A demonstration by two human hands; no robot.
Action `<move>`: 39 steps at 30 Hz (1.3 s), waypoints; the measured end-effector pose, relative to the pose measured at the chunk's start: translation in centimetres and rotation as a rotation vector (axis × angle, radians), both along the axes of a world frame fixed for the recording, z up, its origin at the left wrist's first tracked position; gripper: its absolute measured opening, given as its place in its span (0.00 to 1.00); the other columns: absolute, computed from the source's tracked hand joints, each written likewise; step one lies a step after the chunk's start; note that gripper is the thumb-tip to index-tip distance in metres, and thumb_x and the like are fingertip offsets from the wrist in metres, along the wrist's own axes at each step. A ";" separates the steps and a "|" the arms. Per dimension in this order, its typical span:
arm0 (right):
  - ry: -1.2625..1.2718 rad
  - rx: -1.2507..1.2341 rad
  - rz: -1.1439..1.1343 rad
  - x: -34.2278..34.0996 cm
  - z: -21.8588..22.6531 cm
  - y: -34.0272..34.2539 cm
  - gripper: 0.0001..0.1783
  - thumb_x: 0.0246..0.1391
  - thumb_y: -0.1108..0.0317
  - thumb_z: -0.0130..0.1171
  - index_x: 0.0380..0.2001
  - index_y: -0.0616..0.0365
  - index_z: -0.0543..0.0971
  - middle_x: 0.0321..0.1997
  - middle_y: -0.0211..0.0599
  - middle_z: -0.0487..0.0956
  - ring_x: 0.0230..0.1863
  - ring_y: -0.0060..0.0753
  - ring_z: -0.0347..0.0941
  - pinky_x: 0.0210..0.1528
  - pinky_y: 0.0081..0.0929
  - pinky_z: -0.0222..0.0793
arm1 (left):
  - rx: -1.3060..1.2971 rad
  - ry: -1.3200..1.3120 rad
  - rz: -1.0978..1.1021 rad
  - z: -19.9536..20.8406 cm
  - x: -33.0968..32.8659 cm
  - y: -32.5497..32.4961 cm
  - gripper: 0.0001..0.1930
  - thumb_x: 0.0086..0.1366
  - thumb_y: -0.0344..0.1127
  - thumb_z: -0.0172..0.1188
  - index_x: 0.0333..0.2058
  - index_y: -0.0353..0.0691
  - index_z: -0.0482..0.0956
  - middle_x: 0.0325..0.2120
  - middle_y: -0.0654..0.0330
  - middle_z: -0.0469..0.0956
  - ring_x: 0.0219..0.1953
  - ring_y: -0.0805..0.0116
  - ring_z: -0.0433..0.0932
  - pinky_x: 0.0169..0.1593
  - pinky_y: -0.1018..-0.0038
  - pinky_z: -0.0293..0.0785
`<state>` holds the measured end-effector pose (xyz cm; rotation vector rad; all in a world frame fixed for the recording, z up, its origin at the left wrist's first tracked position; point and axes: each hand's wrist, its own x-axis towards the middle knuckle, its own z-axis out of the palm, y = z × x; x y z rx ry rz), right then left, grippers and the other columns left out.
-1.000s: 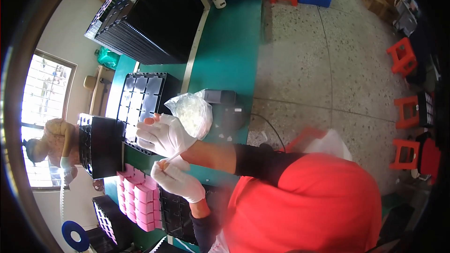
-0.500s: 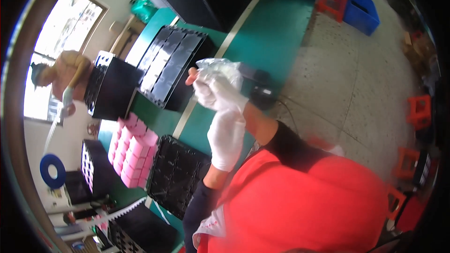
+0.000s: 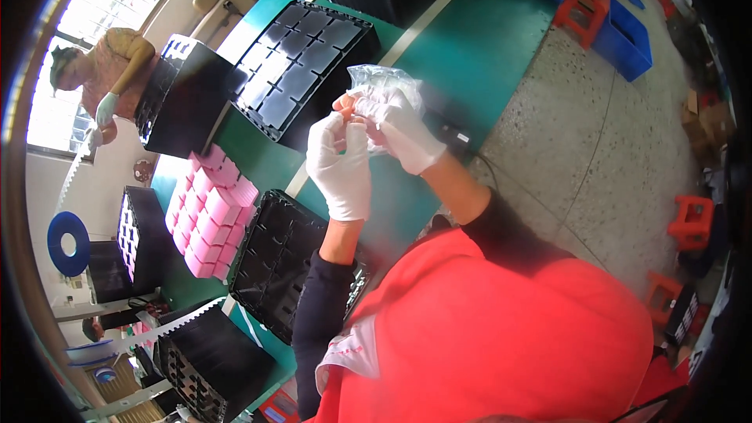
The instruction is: The person assembles plastic components by hand, inserting foam dividers into black plastic trays and attaching white plastic strips to the trays.
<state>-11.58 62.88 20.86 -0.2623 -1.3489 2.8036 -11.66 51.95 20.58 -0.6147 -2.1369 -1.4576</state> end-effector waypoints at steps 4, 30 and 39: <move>0.079 0.044 -0.014 -0.2 0.0 0.3 0.11 0.60 0.62 0.52 0.38 0.57 0.77 0.31 0.26 0.77 0.24 0.08 0.66 0.22 0.09 0.56 | -0.042 -0.034 0.004 0.0 0.2 0.3 0.11 0.56 0.22 0.62 0.39 0.34 0.77 0.34 0.58 0.77 0.32 0.72 0.77 0.37 0.77 0.73; -0.040 0.083 -0.407 -4.6 -6.9 9.1 0.10 0.61 0.66 0.52 0.31 0.61 0.78 0.18 0.22 0.68 0.16 0.11 0.57 0.17 0.14 0.48 | -0.219 -0.187 0.012 -6.2 -5.3 3.2 0.03 0.57 0.29 0.58 0.28 0.37 0.78 0.23 0.55 0.77 0.26 0.62 0.77 0.34 0.70 0.72; 0.161 0.580 -0.223 -3.3 -10.4 9.3 0.12 0.54 0.71 0.55 0.38 0.69 0.79 0.33 0.45 0.81 0.33 0.29 0.75 0.39 0.28 0.70 | -0.989 -0.372 0.154 -13.1 -12.5 4.6 0.08 0.56 0.35 0.55 0.29 0.39 0.80 0.28 0.49 0.80 0.31 0.50 0.80 0.36 0.59 0.76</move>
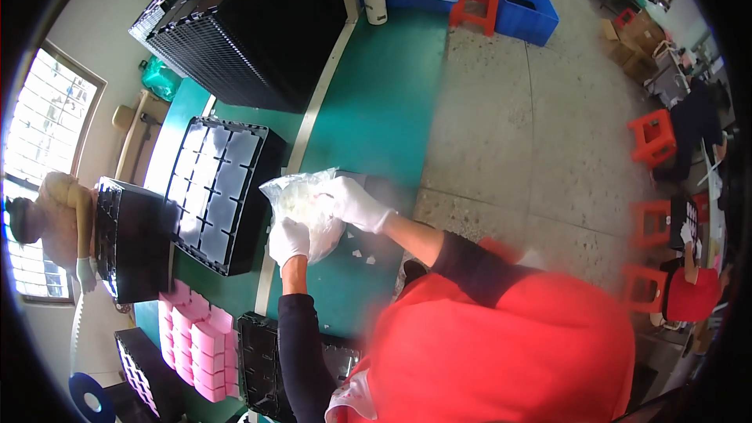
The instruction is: The person assembles plastic components by hand, inserting foam dividers into black plastic trays and attaching white plastic strips to the trays.
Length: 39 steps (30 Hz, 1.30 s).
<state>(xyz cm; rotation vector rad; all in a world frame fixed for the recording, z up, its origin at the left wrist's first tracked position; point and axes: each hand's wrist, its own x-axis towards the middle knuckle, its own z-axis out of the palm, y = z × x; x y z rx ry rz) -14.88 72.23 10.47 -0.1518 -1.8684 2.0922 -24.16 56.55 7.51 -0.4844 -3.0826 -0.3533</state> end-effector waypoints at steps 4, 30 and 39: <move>-0.036 0.363 0.012 -0.1 0.7 1.3 0.12 0.52 0.71 0.56 0.38 0.68 0.79 0.34 0.51 0.80 0.33 0.41 0.78 0.39 0.31 0.71 | -0.073 -0.002 0.014 -1.0 0.2 -0.3 0.10 0.58 0.34 0.54 0.37 0.44 0.81 0.32 0.50 0.82 0.35 0.49 0.81 0.39 0.59 0.77; -0.048 -0.165 0.115 -6.4 0.5 -0.2 0.18 0.53 0.74 0.55 0.48 0.65 0.75 0.32 0.34 0.77 0.31 0.22 0.74 0.34 0.20 0.73 | 1.325 -0.437 0.227 11.3 3.2 -0.6 0.34 0.65 0.36 0.54 0.66 0.34 0.50 0.53 0.47 0.71 0.38 0.65 0.79 0.37 0.76 0.74; 0.205 0.204 0.215 -2.3 4.3 -7.7 0.19 0.52 0.64 0.59 0.44 0.66 0.73 0.41 0.49 0.73 0.40 0.52 0.73 0.42 0.39 0.70 | 1.672 -0.399 0.468 5.6 -1.1 -3.1 0.32 0.65 0.36 0.57 0.63 0.37 0.54 0.55 0.52 0.67 0.48 0.56 0.76 0.46 0.66 0.74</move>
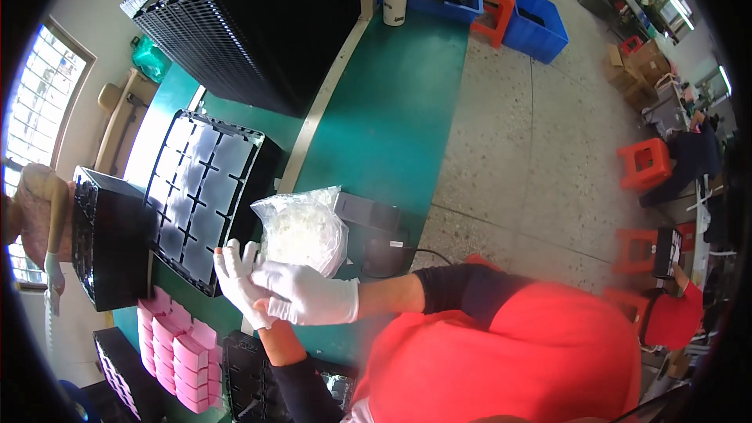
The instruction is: The person assembles plastic components by hand, inserting foam dividers into black plastic trays and attaching white plastic strips to the trays.
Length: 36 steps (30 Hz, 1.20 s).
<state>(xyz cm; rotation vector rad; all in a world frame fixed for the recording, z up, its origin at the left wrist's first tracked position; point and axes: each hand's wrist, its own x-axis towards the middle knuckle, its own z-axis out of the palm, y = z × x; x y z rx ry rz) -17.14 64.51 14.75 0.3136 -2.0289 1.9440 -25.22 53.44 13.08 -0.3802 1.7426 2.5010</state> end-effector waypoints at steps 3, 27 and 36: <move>0.232 0.106 -0.080 0.6 -0.2 -0.1 0.20 0.51 0.61 0.60 0.43 0.65 0.74 0.40 0.46 0.72 0.39 0.50 0.72 0.40 0.40 0.70 | -0.188 0.003 0.106 1.3 0.4 0.1 0.34 0.63 0.36 0.61 0.63 0.38 0.54 0.50 0.54 0.70 0.51 0.56 0.73 0.51 0.61 0.71; 0.104 0.151 0.048 1.7 1.1 -3.0 0.09 0.54 0.68 0.56 0.35 0.62 0.72 0.29 0.45 0.75 0.31 0.51 0.75 0.33 0.38 0.71 | -0.909 0.233 0.284 -2.0 0.8 -5.2 0.47 0.51 0.37 0.71 0.64 0.28 0.52 0.63 0.41 0.54 0.62 0.54 0.60 0.64 0.64 0.56; -0.252 -0.350 0.604 1.7 1.9 -3.1 0.07 0.56 0.71 0.55 0.34 0.65 0.74 0.25 0.37 0.77 0.20 0.26 0.74 0.22 0.23 0.69 | -1.245 0.151 0.204 1.5 2.7 -4.3 0.60 0.43 0.52 0.74 0.68 0.37 0.45 0.67 0.39 0.40 0.69 0.49 0.45 0.67 0.61 0.50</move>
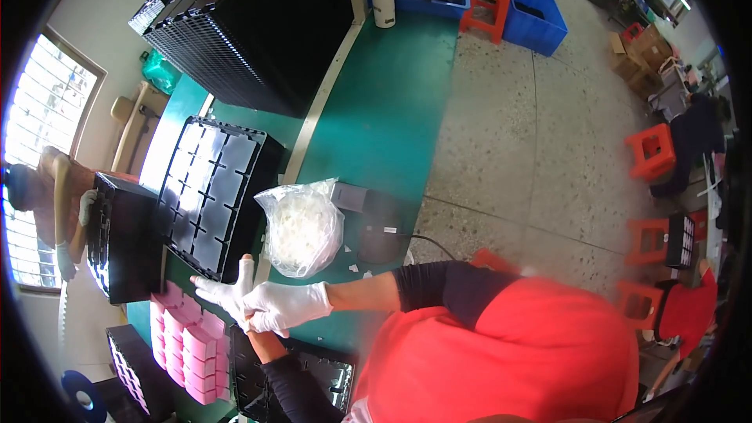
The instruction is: The person assembles plastic components by hand, inserting foam dividers into black plastic trays and attaching white plastic strips to the trays.
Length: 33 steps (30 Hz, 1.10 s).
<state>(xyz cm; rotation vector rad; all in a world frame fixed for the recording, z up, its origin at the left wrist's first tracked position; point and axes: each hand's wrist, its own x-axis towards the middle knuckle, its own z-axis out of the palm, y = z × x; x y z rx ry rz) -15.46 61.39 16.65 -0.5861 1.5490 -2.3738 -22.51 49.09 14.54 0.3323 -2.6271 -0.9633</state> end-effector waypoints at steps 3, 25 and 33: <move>-0.022 0.016 0.148 0.8 0.5 -0.5 0.05 0.54 0.72 0.55 0.32 0.64 0.75 0.25 0.41 0.77 0.22 0.32 0.76 0.25 0.27 0.70 | 0.013 -0.318 -0.271 -0.2 0.2 -1.4 0.50 0.53 0.50 0.67 0.68 0.43 0.47 0.68 0.43 0.42 0.69 0.43 0.45 0.67 0.54 0.47; 0.283 0.385 -0.461 0.5 -3.7 -4.6 0.08 0.45 0.68 0.56 0.27 0.62 0.77 0.26 0.52 0.77 0.30 0.56 0.74 0.34 0.44 0.69 | 2.187 0.073 -0.082 2.2 -0.7 -4.0 0.24 0.61 0.33 0.46 0.57 0.35 0.61 0.67 0.46 0.46 0.68 0.45 0.48 0.64 0.40 0.51; 0.523 0.385 0.013 0.7 -2.3 -1.6 0.07 0.35 0.69 0.54 0.16 0.63 0.75 0.16 0.50 0.74 0.20 0.50 0.71 0.26 0.40 0.65 | 2.354 0.005 0.035 2.9 1.2 -2.0 0.30 0.68 0.47 0.43 0.64 0.43 0.49 0.69 0.46 0.40 0.70 0.45 0.40 0.66 0.38 0.42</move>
